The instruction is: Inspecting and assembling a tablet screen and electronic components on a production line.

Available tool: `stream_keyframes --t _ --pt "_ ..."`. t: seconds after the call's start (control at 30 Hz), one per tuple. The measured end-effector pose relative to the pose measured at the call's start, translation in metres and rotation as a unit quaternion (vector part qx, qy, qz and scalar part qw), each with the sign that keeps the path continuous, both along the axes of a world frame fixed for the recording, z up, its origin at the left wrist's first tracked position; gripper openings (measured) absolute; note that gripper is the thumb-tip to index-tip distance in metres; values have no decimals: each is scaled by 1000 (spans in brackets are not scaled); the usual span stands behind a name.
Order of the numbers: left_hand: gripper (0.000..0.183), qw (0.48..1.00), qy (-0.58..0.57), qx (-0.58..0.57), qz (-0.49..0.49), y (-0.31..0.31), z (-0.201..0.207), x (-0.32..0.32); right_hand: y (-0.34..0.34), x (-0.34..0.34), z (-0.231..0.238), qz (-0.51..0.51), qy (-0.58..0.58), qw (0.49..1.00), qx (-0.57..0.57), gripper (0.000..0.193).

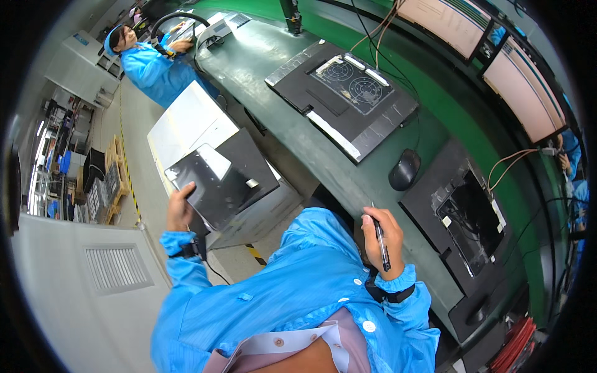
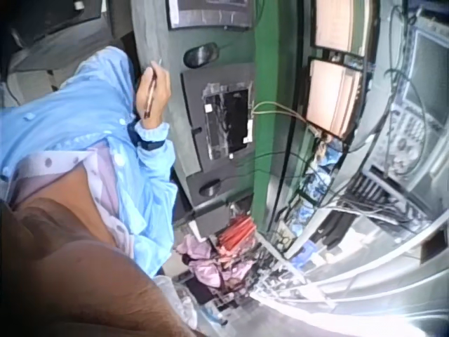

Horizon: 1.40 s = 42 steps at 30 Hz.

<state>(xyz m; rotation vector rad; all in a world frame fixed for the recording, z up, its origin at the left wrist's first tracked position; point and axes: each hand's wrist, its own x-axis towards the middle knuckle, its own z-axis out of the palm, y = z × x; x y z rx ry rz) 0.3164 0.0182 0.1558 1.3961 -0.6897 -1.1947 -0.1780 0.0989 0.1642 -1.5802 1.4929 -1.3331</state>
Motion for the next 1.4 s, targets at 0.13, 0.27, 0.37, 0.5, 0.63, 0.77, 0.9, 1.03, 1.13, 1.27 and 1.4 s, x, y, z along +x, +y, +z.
stream_keyframes --t 0.13,0.27,0.37,0.5,0.63,0.77,0.9,1.03,1.13,1.27,1.4 --pt "19 965 -232 123 22 -22 19 48 3 -2 -7 19 -5 1000 21 16" --pt "33 811 -534 239 -22 -77 31 14 6 -7 -12 17 29 999 33 14" --pt "63 810 -508 283 -79 -107 4 -16 6 -8 -11 19 31 999 40 14" --pt "88 804 -565 180 26 -111 -27 -40 16 -19 -2 2 49 998 44 14" --pt "78 803 -576 116 99 -74 -91 -12 25 -22 -1 -12 69 996 64 14" --pt "58 810 -583 18 57 -31 -151 6 24 -23 4 -5 97 993 61 15" --pt "32 912 -395 -71 81 -19 -160 18 22 -21 4 3 106 992 71 15" --pt "39 910 -411 -52 -9 -25 -163 21 21 -22 0 -6 112 991 67 15" --pt "57 870 -492 -19 -21 -33 -146 -7 25 -26 -12 -25 121 992 26 16" --pt "111 778 -616 88 -83 -16 -111 -62 27 -24 -8 -73 236 968 44 19" --pt "123 748 -640 27 -172 -5 -103 -95 42 -47 -15 -154 311 932 104 30"
